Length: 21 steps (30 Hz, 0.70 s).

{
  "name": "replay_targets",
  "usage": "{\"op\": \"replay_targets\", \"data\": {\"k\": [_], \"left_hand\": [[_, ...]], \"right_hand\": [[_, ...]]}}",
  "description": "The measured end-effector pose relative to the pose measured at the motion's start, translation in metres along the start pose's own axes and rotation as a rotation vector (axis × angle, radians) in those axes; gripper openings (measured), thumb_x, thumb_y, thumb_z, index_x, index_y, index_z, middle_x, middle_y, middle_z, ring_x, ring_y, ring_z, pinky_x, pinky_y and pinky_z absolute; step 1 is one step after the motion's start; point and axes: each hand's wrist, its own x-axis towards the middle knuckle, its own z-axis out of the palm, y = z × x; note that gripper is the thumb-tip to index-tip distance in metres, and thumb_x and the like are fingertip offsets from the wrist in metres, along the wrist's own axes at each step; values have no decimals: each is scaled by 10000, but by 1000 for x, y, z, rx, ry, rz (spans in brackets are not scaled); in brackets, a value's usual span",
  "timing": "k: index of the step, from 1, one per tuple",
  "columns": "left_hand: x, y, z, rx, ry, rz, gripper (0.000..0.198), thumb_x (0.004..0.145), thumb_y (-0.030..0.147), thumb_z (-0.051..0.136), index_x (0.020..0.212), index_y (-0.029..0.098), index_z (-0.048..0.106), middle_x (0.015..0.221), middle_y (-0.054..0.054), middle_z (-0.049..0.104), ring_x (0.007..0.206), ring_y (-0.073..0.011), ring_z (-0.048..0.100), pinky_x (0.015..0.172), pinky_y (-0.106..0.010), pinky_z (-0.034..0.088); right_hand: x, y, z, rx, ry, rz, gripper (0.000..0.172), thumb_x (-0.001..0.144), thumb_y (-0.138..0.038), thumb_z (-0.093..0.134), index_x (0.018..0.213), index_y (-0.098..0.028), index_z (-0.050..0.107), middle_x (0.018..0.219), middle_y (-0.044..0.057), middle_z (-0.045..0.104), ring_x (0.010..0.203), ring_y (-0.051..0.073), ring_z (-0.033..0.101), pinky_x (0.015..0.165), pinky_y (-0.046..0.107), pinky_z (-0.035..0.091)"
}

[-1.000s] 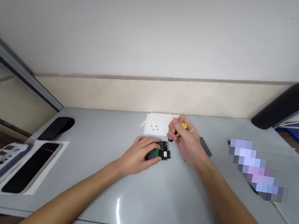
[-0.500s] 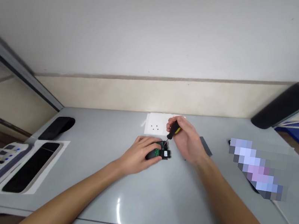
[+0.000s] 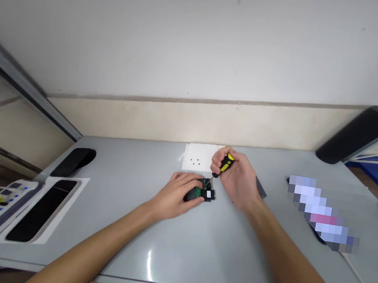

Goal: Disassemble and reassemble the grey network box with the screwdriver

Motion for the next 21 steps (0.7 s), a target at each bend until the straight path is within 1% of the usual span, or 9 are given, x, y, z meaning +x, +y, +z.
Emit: {"op": "replay_targets", "data": {"k": [2,4,7,9,12,14,16,19,21], "left_hand": [[0,1,-1,4,-1,1,158,1041,353,591,1143,250,655,1403,-92,681,1292,-273,633,1108,-471,437],[0,1,-1,12,0,8,163,1040,351,593,1153,251,655,1409,-92,678,1299,-274,629,1107,-469,439],[-1,0,0,26,9,19,170,1040,346,596,1169,257,662,1420,-87,674,1301,-273,631,1105,-463,441],[-1,-1,1,28,10,22,176,1042,345,596,1179,260,667,1416,-85,676,1291,-270,635,1103,-458,440],[-1,-2,1,17,4,19,178,1048,345,590,1182,255,667,1407,-84,677,1281,-267,636,1103,-458,434],[-2,-1,1,8,2,17,177,1053,347,582,1180,254,663,1411,-85,673,1285,-267,632,1106,-462,430],[-2,-1,1,4,4,16,175,1054,348,580,1177,253,661,1417,-85,672,1294,-269,629,1109,-465,428],[-1,0,1,10,6,14,171,1053,348,584,1170,251,664,1428,-84,668,1305,-271,624,1114,-469,428],[-1,0,1,14,3,15,173,1054,349,584,1170,251,665,1434,-87,667,1306,-273,624,1115,-470,428]], "right_hand": [[1,-1,-2,6,14,13,337,825,-488,749,686,-233,579,772,8,498,687,159,470,666,332,427],[2,0,-4,-22,29,14,347,783,-503,807,711,-233,603,805,10,528,743,165,508,714,330,450],[2,1,-6,-45,70,-5,457,699,-543,898,704,-238,558,829,3,566,783,164,534,731,320,459],[2,2,-7,-55,92,5,569,676,-547,928,663,-238,450,724,-32,496,671,134,467,652,304,421],[3,4,-8,-107,109,13,665,684,-590,923,649,-241,358,603,-82,321,540,98,273,540,286,293],[2,3,-7,-119,94,1,622,709,-675,870,671,-243,424,609,-77,340,534,99,276,535,290,278],[2,2,-5,-81,48,8,531,778,-732,773,741,-248,556,649,-46,410,568,123,363,562,305,330],[-1,-1,-3,-22,7,45,387,854,-629,709,852,-243,686,722,-4,483,651,159,459,636,332,412],[-2,-2,-3,-23,7,46,316,825,-543,758,805,-237,683,778,10,520,706,164,496,687,334,436]]}}
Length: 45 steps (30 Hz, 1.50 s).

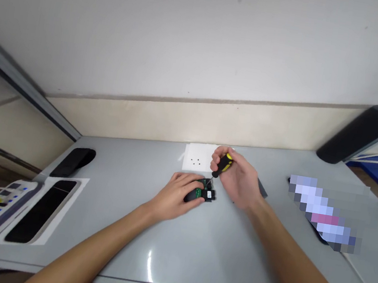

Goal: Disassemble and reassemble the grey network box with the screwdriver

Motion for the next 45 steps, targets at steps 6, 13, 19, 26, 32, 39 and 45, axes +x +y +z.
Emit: {"op": "replay_targets", "data": {"k": [6,13,19,26,32,39,45], "left_hand": [[0,-1,0,3,0,0,178,1058,356,579,1174,247,659,1431,-89,665,1296,-274,626,1099,-471,435],[-1,-2,1,24,8,19,193,1067,367,570,1181,243,666,1414,-90,673,1272,-262,637,1074,-441,448],[-1,-2,-1,39,4,33,208,1071,366,556,1200,240,658,1408,-100,677,1258,-268,645,1061,-452,454],[-1,-3,-8,34,-41,84,248,1025,300,605,1263,238,631,1412,-106,678,1284,-278,636,1083,-460,472],[7,-1,2,-22,-49,95,348,1021,316,634,1361,252,593,1491,-89,640,1432,-300,537,1178,-522,420],[3,-1,3,-21,-30,54,400,1044,368,597,1426,254,559,1494,-107,617,1455,-311,495,1187,-533,423],[3,1,2,-48,51,19,302,1078,348,474,1335,240,589,1306,-101,699,1253,-274,624,1092,-493,490]], "right_hand": [[0,2,-2,-97,-5,-48,578,681,-630,894,684,-237,470,766,-30,489,728,145,532,723,312,436],[0,0,-8,-594,79,-178,503,876,-734,639,801,-262,483,729,-40,517,675,155,515,693,320,427],[2,-6,-17,-964,214,-163,440,940,-641,538,768,-244,617,728,5,653,666,187,553,680,340,407],[12,-15,-37,-852,587,-209,486,935,-648,518,673,-243,579,582,-15,531,620,190,540,626,319,407],[21,-8,-47,-925,664,-227,467,929,-626,523,669,-243,582,602,-12,572,661,199,572,663,326,417],[21,-1,-47,-844,630,-196,479,911,-662,521,692,-242,598,609,-2,612,704,220,631,697,338,451],[24,3,-51,-755,632,-190,524,881,-734,527,695,-249,597,608,0,612,722,227,654,702,330,466]]}}
